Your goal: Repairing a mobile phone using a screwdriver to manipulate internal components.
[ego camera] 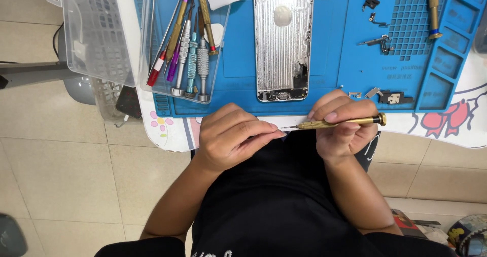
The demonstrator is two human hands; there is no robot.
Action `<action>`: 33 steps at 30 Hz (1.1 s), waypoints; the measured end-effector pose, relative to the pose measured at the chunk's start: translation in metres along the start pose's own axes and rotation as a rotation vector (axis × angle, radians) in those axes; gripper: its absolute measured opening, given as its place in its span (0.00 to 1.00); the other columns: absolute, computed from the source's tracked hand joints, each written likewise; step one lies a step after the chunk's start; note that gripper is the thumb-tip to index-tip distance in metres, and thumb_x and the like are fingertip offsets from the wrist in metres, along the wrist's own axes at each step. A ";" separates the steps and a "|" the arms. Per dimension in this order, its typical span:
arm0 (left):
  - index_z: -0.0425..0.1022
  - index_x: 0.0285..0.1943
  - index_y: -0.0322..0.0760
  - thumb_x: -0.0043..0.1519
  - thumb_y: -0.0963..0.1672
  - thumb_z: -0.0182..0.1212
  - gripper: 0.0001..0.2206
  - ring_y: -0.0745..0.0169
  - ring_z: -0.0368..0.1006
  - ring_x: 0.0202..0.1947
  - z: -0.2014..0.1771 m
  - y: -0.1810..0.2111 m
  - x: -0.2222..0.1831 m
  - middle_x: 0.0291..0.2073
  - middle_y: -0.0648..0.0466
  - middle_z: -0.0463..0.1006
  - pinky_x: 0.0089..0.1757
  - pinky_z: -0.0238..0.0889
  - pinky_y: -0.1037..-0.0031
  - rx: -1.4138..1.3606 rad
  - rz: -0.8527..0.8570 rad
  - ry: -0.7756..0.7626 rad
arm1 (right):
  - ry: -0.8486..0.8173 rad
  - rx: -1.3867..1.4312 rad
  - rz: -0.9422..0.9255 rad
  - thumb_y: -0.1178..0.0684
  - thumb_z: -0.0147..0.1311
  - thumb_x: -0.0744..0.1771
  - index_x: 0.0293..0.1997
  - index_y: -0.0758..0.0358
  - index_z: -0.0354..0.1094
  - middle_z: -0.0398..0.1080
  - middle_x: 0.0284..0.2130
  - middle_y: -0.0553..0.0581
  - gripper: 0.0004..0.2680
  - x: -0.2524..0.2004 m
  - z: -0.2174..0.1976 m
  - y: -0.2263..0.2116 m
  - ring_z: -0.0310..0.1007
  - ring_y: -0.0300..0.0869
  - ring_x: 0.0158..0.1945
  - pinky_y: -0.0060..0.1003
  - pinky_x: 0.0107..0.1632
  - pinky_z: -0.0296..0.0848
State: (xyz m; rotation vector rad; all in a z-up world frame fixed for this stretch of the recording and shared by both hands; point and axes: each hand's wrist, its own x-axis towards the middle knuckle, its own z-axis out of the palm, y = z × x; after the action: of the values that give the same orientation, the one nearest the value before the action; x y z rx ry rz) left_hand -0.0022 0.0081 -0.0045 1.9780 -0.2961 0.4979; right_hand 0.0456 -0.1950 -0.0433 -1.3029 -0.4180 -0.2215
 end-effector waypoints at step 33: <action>0.81 0.31 0.38 0.50 0.44 0.82 0.11 0.70 0.72 0.25 0.001 -0.005 -0.002 0.24 0.59 0.80 0.28 0.60 0.80 -0.057 0.012 0.067 | -0.126 -0.029 -0.048 0.42 0.48 0.72 0.40 0.63 0.60 0.69 0.23 0.58 0.14 0.000 -0.003 0.000 0.72 0.45 0.27 0.30 0.28 0.70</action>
State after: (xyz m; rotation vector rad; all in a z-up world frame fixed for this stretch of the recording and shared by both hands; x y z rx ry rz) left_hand -0.0020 0.0093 -0.0097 1.9009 -0.2769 0.5565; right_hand 0.0466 -0.1977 -0.0442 -1.3400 -0.5553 -0.1874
